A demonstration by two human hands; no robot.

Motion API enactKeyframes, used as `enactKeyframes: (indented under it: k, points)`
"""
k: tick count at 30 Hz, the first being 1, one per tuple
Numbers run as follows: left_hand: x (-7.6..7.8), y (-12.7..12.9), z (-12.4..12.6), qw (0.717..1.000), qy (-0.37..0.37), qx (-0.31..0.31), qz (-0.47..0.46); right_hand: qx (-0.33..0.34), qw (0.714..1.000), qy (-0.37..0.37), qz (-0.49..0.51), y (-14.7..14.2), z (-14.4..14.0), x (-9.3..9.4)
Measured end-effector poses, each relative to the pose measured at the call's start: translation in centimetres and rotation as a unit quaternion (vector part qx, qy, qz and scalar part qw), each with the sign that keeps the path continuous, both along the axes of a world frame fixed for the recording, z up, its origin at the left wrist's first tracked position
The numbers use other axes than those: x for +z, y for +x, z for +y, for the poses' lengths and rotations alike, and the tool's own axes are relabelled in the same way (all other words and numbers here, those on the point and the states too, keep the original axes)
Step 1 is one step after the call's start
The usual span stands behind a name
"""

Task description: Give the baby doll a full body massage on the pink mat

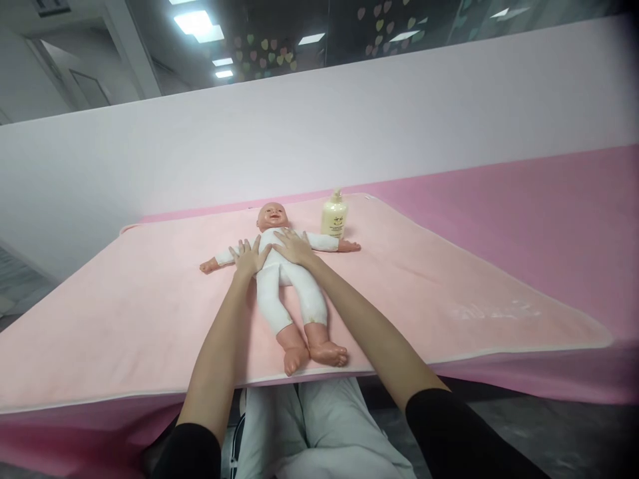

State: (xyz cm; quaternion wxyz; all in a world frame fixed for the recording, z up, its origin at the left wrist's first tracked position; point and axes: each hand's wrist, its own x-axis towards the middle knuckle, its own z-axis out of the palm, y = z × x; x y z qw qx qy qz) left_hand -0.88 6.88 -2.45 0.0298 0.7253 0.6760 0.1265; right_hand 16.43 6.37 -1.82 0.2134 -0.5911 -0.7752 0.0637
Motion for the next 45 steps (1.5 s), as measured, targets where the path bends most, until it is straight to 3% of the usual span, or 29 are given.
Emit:
enactKeyframes:
  k: [4, 8, 15, 23, 26, 30, 34, 41, 45]
  points:
    - [-1.0, -2.1, -0.7, 0.999, 0.045, 0.028, 0.003, -0.088, 0.995, -0.051, 0.006, 2.0, 0.6, -0.7]
    - [-2.2, -3.9, -1.6, 0.992, 0.109, 0.059, 0.023, -0.098, 0.994, -0.040, 0.003, 4.6, 0.3, -2.4]
    - [-2.3, -4.9, -2.5, 0.986, 0.142, 0.075, 0.038, -0.136, 0.985, 0.096, -0.048, 6.8, -2.8, -4.6]
    - [-2.6, -7.5, -2.7, 0.983, 0.136, 0.121, 0.010, -0.178, 0.964, 0.183, -0.074, 8.1, -4.5, -3.6]
    - [-2.5, -7.7, -2.9, 0.980, 0.139, 0.145, 0.010, -0.208, 0.963, 0.166, -0.043, 8.5, -4.5, -2.9]
    - [-2.2, -7.5, -2.8, 0.972, 0.127, 0.196, -0.011, -0.297, 0.948, 0.093, 0.064, 9.9, -4.6, -2.3]
    - [-2.1, -8.4, -2.1, 0.978, 0.130, 0.161, -0.015, -0.350, 0.926, 0.041, 0.138, 11.7, -4.5, -2.5]
    - [-1.4, -10.8, -2.2, 0.985, 0.121, 0.122, -0.011, -0.323, 0.941, 0.002, 0.101, 13.3, -4.4, -2.7]
    - [-1.1, -11.3, -2.9, 0.973, 0.131, 0.183, -0.050, -0.296, 0.953, 0.009, 0.059, 13.5, -4.6, -2.8]
